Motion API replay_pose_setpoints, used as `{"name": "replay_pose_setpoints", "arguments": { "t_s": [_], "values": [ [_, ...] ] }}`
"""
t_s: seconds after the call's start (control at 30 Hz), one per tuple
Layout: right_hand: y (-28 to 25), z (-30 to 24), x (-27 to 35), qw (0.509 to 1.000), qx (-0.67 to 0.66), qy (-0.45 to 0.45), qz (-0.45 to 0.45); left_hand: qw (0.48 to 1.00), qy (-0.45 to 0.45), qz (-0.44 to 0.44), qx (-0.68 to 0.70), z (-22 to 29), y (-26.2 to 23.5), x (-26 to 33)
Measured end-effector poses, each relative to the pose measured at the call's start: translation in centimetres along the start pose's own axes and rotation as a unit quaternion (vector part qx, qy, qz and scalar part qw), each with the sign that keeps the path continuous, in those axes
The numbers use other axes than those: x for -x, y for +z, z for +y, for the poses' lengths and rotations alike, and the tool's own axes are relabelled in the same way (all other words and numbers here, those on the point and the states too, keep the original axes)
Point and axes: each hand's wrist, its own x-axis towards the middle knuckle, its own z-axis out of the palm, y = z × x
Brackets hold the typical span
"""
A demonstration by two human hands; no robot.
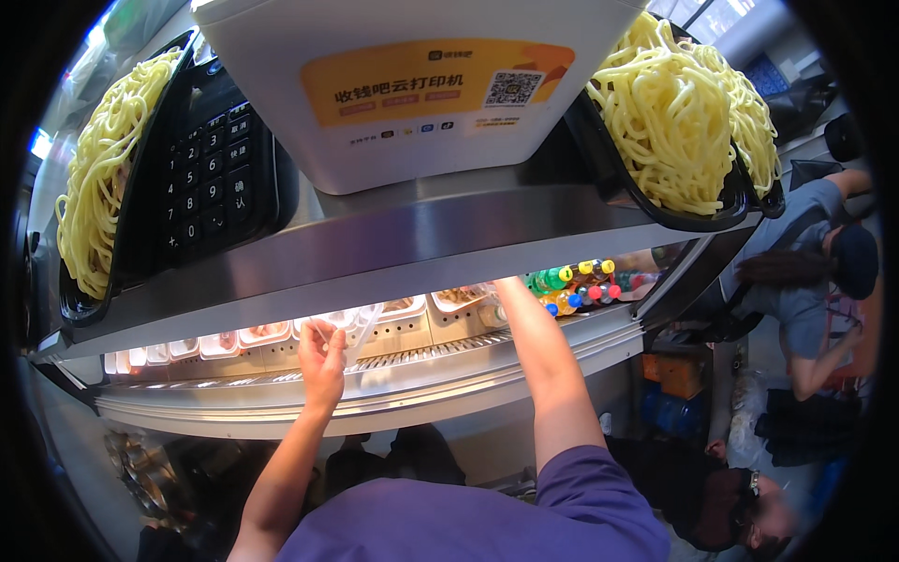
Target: The person assembles a food order by selecting various ingredients from a refrigerated display case and placing them into a black container. They then seal the container, place it into a plastic bag, and attach a receipt to the bag.
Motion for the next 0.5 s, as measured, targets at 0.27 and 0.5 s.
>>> {"name": "replay_pose_setpoints", "arguments": {
  "t_s": [0.27,0.5],
  "values": [
    [-3.6,-1.2,5.1,0.956,-0.278,0.0,-0.087,0.993,0.068,-0.05,-0.079,-0.7,1.3,-0.9],
    [-5.7,1.5,14.3,0.896,-0.41,-0.094,-0.139,0.815,0.315,-0.267,-0.407,-4.4,10.3,-5.6]
  ]
}}
